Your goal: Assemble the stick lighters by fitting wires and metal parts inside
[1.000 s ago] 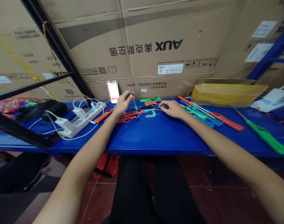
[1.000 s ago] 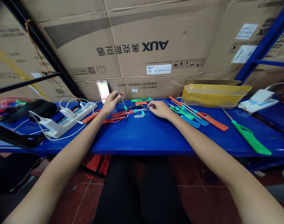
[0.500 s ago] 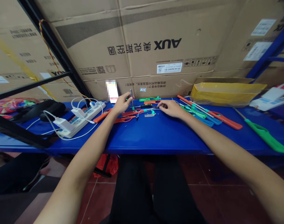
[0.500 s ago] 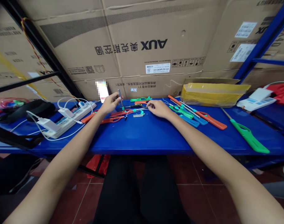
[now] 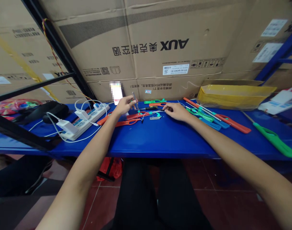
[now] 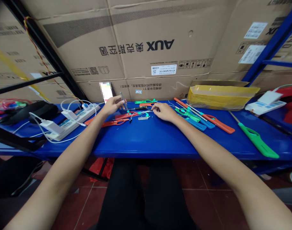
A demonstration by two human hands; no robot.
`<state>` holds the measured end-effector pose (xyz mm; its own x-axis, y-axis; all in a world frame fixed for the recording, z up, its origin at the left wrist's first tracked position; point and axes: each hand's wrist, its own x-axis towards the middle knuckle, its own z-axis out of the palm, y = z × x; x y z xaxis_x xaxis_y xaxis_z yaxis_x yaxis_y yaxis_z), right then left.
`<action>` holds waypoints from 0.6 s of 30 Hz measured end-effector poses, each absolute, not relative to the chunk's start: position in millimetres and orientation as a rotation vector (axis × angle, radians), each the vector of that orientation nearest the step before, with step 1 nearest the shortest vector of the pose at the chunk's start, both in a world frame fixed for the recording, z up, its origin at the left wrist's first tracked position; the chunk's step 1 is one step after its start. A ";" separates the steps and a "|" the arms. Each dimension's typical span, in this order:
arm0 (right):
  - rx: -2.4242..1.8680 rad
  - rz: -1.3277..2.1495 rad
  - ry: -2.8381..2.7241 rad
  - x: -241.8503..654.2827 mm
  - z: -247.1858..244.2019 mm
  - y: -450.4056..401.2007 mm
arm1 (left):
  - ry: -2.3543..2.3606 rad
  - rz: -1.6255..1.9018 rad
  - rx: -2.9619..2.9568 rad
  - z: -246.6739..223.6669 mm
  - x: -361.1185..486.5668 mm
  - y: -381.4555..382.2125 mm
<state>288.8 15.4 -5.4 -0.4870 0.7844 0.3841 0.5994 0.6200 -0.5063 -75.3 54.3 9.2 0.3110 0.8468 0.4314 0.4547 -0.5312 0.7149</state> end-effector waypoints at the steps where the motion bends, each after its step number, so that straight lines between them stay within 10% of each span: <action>1: -1.079 0.405 -2.249 288.6 -5.6 15.5 | 1.173 1.107 2.139 10.8 -75.6 53.1; 18: -1.040 0.190 -2.252 290.8 -8.1 21.1 | 1.285 1.217 2.375 18.7 -53.0 35.0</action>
<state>290.8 21.1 -8.1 -0.4805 0.7250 0.4934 0.6323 0.6763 -0.3780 -53.0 35.0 18.7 0.2919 0.7636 0.5759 0.6169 -0.6104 0.4967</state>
